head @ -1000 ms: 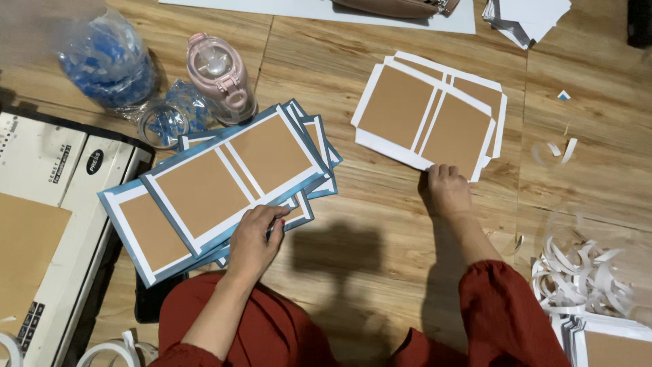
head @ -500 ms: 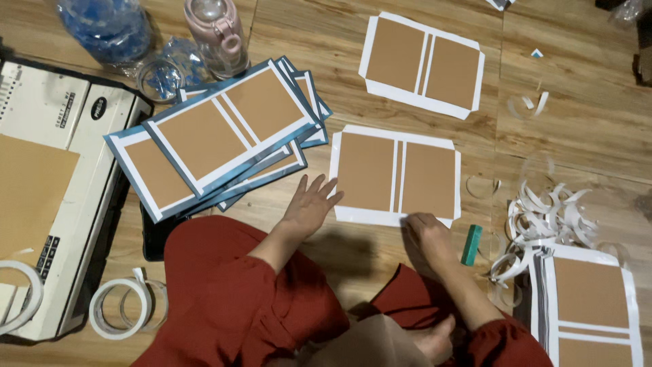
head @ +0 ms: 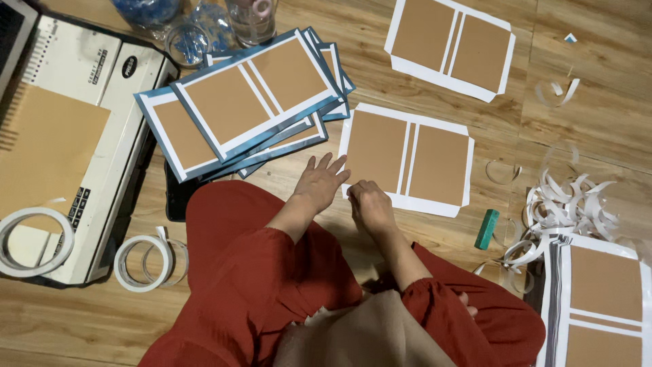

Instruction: The person sits on the floor and assembles cardboard frames by applying white tape to the edges. They use a green tool to smooth the tape and press the edges down, then stack the finished frames.

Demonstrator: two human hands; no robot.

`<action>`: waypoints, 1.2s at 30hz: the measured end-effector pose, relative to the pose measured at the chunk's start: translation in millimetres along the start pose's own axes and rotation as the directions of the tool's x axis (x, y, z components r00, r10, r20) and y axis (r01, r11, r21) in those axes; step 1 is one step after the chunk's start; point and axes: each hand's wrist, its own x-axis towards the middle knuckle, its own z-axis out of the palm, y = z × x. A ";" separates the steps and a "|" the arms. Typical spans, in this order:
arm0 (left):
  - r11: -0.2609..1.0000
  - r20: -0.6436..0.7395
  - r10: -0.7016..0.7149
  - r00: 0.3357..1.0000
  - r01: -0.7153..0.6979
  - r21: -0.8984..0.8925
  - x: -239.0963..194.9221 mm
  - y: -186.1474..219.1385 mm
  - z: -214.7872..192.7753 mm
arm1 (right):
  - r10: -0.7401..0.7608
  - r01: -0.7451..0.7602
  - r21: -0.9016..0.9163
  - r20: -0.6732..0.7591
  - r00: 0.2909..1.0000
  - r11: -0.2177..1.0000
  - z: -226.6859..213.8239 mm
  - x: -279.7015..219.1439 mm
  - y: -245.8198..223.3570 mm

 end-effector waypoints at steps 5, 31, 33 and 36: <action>0.997 0.026 0.003 1.000 -0.005 0.073 -4.8 0.3 -6.3 | -0.098 0.130 -0.123 0.242 0.965 0.984 -0.1 19.3 8.8; 0.960 -0.050 0.048 0.998 -0.033 0.277 14.6 1.5 23.2 | 0.688 -0.080 0.809 -0.542 -0.482 0.582 -138.1 -180.2 342.0; 0.944 -0.052 0.052 0.997 -0.032 0.328 8.5 8.0 19.2 | 0.780 0.183 0.856 -0.326 -0.535 0.484 -132.1 -172.1 358.5; 0.908 -0.189 0.060 0.980 0.025 0.418 7.6 18.7 12.3 | 0.871 0.371 0.913 0.039 -0.489 0.167 -96.4 -157.4 373.6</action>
